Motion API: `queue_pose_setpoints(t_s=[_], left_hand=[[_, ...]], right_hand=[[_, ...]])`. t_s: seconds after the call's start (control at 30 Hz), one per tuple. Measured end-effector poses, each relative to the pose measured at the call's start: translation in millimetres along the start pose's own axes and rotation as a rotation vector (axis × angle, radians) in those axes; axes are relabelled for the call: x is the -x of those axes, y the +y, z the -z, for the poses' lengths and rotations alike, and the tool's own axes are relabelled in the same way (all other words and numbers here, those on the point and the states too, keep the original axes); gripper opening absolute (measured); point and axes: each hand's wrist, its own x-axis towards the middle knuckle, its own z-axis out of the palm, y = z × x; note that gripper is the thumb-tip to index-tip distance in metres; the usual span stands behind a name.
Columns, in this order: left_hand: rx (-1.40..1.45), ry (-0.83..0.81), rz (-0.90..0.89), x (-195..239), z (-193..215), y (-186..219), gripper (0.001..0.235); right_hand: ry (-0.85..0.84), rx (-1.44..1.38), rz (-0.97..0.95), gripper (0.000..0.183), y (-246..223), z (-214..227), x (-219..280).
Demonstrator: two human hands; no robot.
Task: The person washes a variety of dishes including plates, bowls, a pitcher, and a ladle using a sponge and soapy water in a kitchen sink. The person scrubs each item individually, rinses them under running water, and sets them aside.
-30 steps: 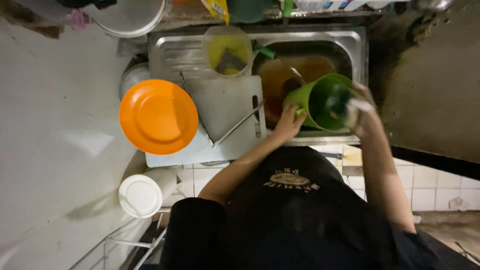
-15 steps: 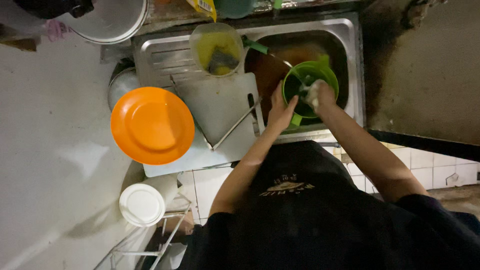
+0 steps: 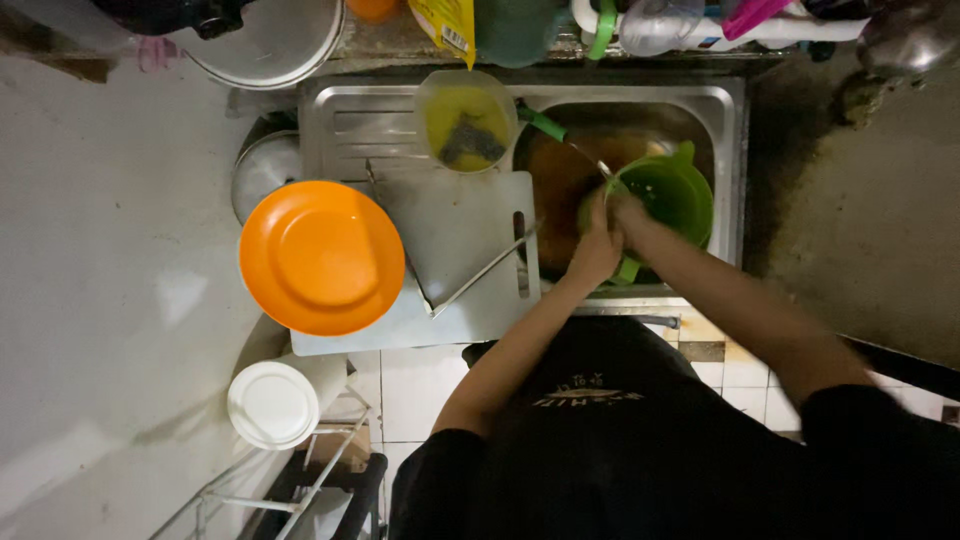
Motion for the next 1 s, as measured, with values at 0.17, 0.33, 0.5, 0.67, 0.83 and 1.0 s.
queue_pose_setpoints(t_s=[0.17, 0.33, 0.5, 0.67, 0.83, 1.0], left_hand=[[0.147, 0.018, -0.013, 2.7, 10.6, 2.7, 0.080], [0.135, -0.024, 0.088, 8.9, 19.1, -3.6, 0.080], [0.226, 0.008, 0.022, 11.7, 34.9, 1.5, 0.085], [0.224, 0.001, 0.113, 10.5, 46.6, 11.2, 0.081], [0.069, 0.009, 0.005, 12.7, 40.4, 3.3, 0.071], [-0.075, -0.132, 0.152, 2.4, 42.9, 15.8, 0.067]], right_hand=[[-0.340, 0.219, -0.096, 0.028, 25.7, 13.8, 17.3], [-0.083, 0.136, -0.001, 0.028, 6.3, 19.9, -23.7], [0.084, 0.082, 0.037, 0.027, -9.3, 3.8, -44.5], [-0.193, 0.282, 0.023, 0.027, 27.0, -27.8, -1.1], [-0.366, 0.429, -0.087, 0.027, 70.7, 29.5, 32.2], [0.029, 0.248, -0.005, 0.026, 36.1, 23.2, -23.6]])
